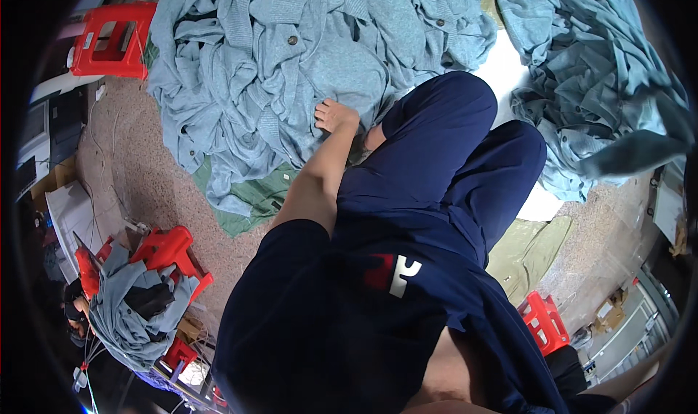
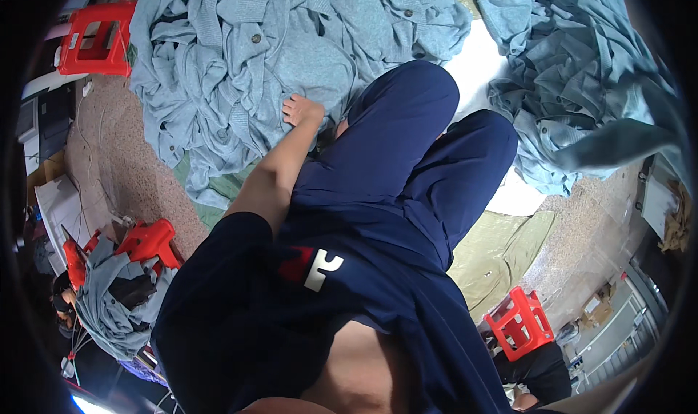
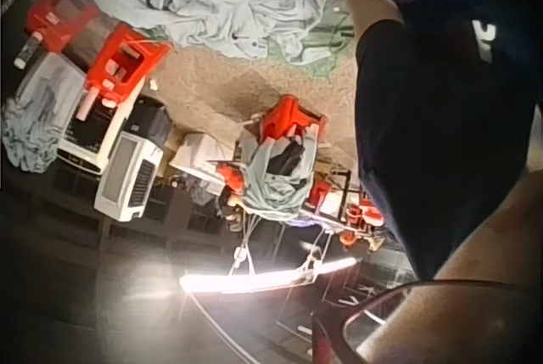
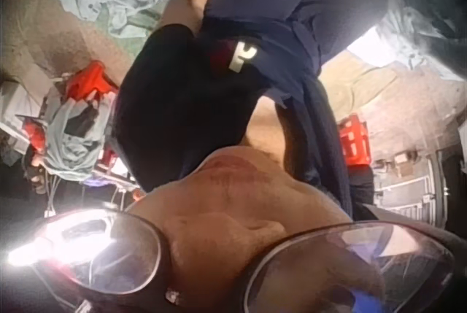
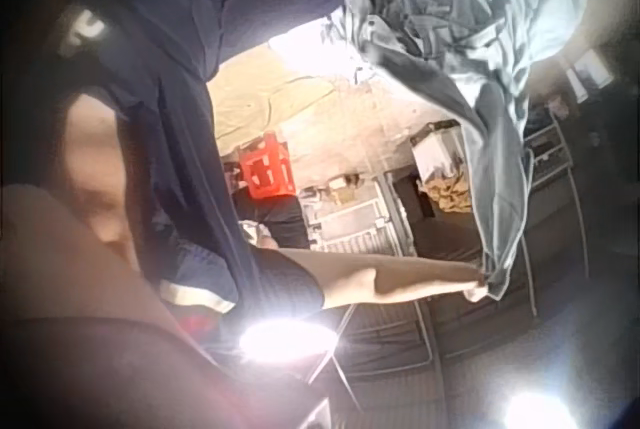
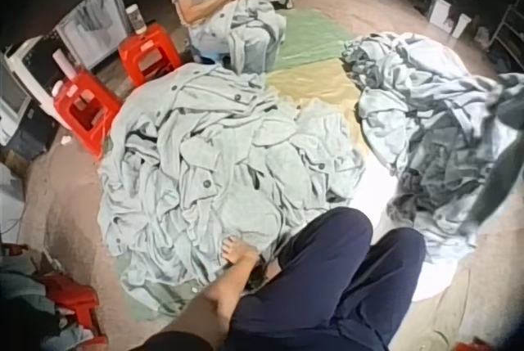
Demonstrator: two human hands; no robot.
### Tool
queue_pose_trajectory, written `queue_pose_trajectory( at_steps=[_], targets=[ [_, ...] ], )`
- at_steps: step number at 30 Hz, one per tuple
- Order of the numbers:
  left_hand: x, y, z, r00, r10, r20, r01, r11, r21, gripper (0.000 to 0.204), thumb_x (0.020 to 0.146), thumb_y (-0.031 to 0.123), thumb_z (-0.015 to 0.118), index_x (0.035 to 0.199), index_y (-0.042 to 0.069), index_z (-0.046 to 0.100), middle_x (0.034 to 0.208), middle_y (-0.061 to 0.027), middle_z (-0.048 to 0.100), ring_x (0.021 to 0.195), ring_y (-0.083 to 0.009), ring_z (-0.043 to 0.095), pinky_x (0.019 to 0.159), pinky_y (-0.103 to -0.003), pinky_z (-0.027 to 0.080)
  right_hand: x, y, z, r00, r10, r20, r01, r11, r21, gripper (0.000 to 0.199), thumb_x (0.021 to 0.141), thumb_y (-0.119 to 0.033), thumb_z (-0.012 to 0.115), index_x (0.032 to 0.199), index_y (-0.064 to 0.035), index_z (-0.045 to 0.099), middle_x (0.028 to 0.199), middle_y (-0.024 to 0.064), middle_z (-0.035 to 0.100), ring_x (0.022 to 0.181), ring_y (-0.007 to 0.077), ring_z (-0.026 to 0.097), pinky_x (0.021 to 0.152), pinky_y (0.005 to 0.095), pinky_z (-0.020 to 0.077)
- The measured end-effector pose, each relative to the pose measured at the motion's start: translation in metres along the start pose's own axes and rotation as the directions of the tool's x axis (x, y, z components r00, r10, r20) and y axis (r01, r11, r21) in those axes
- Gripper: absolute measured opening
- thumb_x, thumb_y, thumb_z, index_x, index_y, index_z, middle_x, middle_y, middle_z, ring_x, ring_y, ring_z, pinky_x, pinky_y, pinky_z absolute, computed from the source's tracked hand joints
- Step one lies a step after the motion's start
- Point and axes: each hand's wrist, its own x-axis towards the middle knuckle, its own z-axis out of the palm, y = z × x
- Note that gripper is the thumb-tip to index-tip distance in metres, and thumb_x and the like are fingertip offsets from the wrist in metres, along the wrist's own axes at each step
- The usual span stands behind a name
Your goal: Buttoning a series of blue knit cardigans while sitting on a workshop floor.
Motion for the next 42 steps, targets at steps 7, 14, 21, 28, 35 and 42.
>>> queue_pose_trajectory(
  at_steps=[7,14,21,28,35,42],
  targets=[
    [-0.007,-0.075,0.005,0.950,-0.256,-0.179,0.244,0.966,-0.085,0.070,0.068,0.035,0.081,0.117,0.011,0.036,0.121,-0.0110,0.042,0.113,-0.0280,0.051,0.091,-0.042,0.048,-0.004,0.098,0.084,0.981,0.181,0.074,-0.178,0.983,-0.040,0.022,0.090,-0.004,0.049,0.105,0.0104,0.055,0.108,0.0215,0.060,0.102,0.0346,0.060,0.091,0.0440,0.0512],
    [-0.032,-0.111,0.034,0.876,0.481,-0.033,-0.481,0.867,-0.126,0.067,0.071,0.032,0.075,0.126,0.008,0.047,0.126,-0.0189,0.052,0.122,-0.0362,0.045,0.100,-0.047,0.037,-0.122,0.206,0.208,0.947,0.298,0.120,-0.291,0.954,-0.070,0.018,0.087,0.006,0.049,0.102,0.0170,0.051,0.105,0.0251,0.059,0.101,0.0382,0.061,0.087,0.0410,0.0574],
    [0.044,-0.154,0.000,0.918,-0.396,-0.021,0.306,0.742,-0.597,0.111,0.062,0.039,0.084,0.145,0.003,0.019,0.148,-0.0191,0.030,0.133,-0.0347,0.035,0.107,-0.052,0.030,-0.224,0.247,0.250,0.871,0.425,0.248,-0.391,0.904,-0.174,0.015,0.086,0.006,0.056,0.098,0.0141,0.056,0.098,0.0202,0.063,0.093,0.0322,0.066,0.080,0.0347,0.0593],
    [0.038,-0.113,-0.018,0.943,0.315,0.107,0.011,0.290,-0.957,0.034,0.067,0.007,0.068,0.099,-0.001,0.060,0.090,-0.0069,0.064,0.081,-0.0194,0.058,0.076,-0.033,0.048,-0.312,0.217,0.284,0.836,0.357,0.417,-0.265,0.928,-0.264,0.035,0.088,-0.006,0.064,0.121,-0.0009,0.053,0.105,0.0113,0.065,0.094,0.0220,0.067,0.085,0.0310,0.0531],
    [-0.172,-0.015,-0.206,0.588,0.807,-0.048,-0.313,0.173,-0.934,0.028,0.080,0.007,0.064,0.106,-0.001,0.061,0.094,-0.0039,0.065,0.086,-0.0131,0.060,0.079,-0.030,0.049,-0.608,-0.014,0.429,0.429,0.155,0.890,-0.094,0.987,-0.127,0.024,0.096,-0.018,0.055,0.115,-0.0043,0.058,0.096,0.0069,0.065,0.083,0.0147,0.065,0.073,0.0267,0.0499],
    [-0.266,-0.021,-0.232,-0.221,0.973,0.074,-0.642,-0.088,-0.761,0.028,0.069,0.018,0.062,0.057,-0.006,0.052,0.054,-0.0236,0.051,0.048,-0.0363,0.055,0.049,-0.043,0.044,-0.723,-0.077,0.541,-0.194,0.202,0.960,-0.369,0.892,-0.263,0.060,0.098,-0.053,0.041,0.135,-0.0057,0.039,0.116,0.0207,0.060,0.103,0.0248,0.062,0.086,0.0363,0.0509]
  ],
)
